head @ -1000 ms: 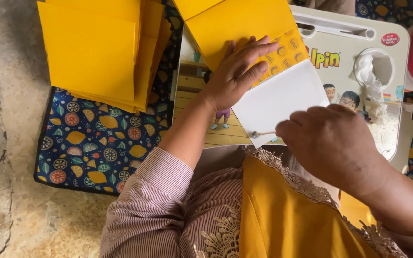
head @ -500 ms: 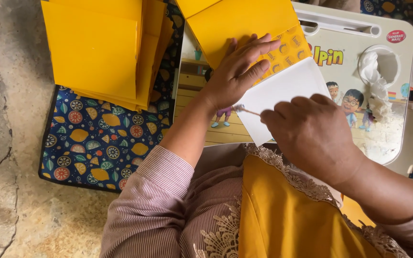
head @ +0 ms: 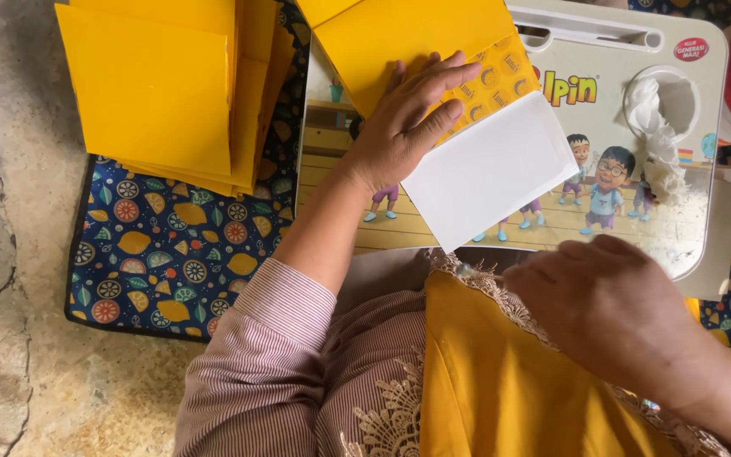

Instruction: Assembling yellow paper packaging by folding sheets and applying glue with a cotton swab.

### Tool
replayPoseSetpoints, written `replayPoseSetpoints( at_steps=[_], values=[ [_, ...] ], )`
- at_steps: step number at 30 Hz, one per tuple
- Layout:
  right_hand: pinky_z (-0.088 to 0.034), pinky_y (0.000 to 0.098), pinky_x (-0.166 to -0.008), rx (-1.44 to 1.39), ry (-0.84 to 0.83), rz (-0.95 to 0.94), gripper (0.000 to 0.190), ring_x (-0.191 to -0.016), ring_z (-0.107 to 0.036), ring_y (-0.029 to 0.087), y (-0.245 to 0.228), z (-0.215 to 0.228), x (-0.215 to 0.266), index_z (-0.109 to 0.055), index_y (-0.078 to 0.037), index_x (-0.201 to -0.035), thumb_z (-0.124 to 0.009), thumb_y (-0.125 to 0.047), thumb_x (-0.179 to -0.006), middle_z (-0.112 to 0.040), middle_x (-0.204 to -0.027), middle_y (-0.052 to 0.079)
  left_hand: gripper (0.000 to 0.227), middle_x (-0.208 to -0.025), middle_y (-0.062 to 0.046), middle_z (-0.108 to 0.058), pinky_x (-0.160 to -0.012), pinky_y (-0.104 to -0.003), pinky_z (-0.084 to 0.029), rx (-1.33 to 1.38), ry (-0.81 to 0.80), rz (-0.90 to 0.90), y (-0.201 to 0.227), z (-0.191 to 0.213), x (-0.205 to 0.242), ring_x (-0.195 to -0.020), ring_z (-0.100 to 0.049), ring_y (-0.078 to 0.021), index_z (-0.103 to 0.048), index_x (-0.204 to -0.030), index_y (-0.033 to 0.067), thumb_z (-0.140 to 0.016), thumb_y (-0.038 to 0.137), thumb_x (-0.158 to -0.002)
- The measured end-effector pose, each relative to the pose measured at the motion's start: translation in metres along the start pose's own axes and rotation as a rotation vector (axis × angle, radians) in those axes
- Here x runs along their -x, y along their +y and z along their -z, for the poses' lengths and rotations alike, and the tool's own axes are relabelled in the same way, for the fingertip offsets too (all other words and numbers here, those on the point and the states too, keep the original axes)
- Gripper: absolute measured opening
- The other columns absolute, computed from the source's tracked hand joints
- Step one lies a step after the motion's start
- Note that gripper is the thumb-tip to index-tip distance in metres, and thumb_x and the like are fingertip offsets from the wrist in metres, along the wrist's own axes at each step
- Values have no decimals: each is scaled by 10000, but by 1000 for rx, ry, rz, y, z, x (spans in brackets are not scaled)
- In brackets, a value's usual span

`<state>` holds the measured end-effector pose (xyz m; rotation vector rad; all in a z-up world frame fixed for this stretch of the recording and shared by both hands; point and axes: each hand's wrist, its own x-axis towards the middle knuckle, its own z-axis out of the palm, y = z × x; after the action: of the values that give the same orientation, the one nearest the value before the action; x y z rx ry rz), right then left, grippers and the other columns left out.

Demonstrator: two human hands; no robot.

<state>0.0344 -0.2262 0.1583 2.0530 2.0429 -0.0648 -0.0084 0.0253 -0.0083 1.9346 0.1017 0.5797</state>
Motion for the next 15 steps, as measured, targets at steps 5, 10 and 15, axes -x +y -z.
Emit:
replayPoseSetpoints(
  at_steps=[5,10,15],
  values=[
    [-503,354,-572,-77,156,-170,120,-624,-646,172,3,8,-1,-753,-193,-985,-743,-200,-866,-693,-786,-53,561,-1592,-115,-504,-1314,-496,-54,-4,-6,6,-2,-1,-2,-1567,-347,-313,-538,-1449,260,-283,580,-1065],
    [-487,347,-624,-91,302,-157,216,-660,-618,188,2,-17,-31,-746,-184,-1042,-755,-140,-831,-657,-805,-27,472,-1576,-95,-524,-1308,-490,-104,-22,11,-44,-4,0,-1,-1551,-391,-296,-538,-1452,243,-358,494,-1095],
    [-508,359,-637,-103,244,-134,196,-669,-647,195,0,-18,-22,-716,-158,-1064,-694,-162,-869,-704,-841,-22,520,-1576,-111,-519,-1314,-497,-115,-32,15,-34,-3,3,0,-1548,-399,-318,-535,-1447,250,-324,551,-1080]
  ],
)
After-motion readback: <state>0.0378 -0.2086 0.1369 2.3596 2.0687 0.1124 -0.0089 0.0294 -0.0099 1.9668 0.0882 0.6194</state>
